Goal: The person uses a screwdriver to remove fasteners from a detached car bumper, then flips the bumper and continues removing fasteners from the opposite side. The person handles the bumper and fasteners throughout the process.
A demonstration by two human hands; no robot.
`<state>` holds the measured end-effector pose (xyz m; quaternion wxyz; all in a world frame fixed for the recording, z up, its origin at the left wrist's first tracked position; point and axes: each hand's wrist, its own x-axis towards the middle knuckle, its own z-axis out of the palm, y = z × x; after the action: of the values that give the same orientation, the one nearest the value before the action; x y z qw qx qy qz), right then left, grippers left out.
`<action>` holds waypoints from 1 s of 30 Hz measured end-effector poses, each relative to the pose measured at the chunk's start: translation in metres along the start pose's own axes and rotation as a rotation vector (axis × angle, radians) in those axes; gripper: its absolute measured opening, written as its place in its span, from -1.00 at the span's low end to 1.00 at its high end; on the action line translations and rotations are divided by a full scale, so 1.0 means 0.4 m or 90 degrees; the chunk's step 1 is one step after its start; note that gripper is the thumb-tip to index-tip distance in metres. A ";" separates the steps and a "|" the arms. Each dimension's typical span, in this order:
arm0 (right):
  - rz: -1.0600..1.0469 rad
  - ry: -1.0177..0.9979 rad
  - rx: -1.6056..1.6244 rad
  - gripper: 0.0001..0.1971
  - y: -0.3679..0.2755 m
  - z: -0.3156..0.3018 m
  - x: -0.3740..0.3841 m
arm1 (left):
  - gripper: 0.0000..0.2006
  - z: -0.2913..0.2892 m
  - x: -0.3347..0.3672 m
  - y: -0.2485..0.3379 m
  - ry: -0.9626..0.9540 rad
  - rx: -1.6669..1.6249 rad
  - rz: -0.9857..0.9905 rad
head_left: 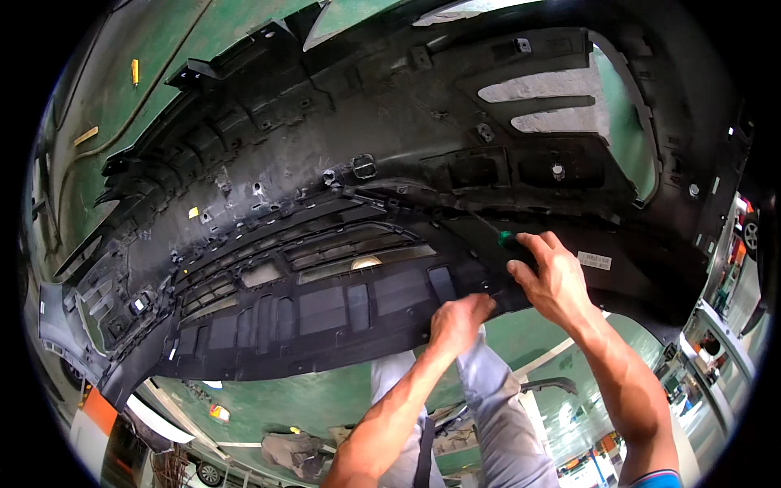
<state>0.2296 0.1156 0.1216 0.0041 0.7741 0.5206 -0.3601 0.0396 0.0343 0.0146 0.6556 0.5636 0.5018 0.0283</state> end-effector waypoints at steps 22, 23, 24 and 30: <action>-0.373 -0.313 -0.621 -0.66 -0.078 -0.022 0.058 | -0.57 0.107 0.026 -0.011 -0.013 0.633 0.178; -0.280 -0.379 -0.566 -0.59 -0.093 -0.024 0.061 | -0.59 0.109 0.025 -0.012 -0.002 0.619 0.187; -0.253 -0.345 -0.525 -0.57 -0.078 -0.018 0.055 | -0.62 0.111 0.022 -0.013 0.010 0.605 0.195; 0.305 -0.117 0.232 -0.46 -0.025 0.054 0.067 | -0.67 0.111 0.009 -0.021 0.037 0.586 0.201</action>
<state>0.2146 0.1334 0.0942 -0.0028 0.8270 0.2476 -0.5048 0.0678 0.0019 -0.0003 0.3119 0.8631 0.3887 -0.0814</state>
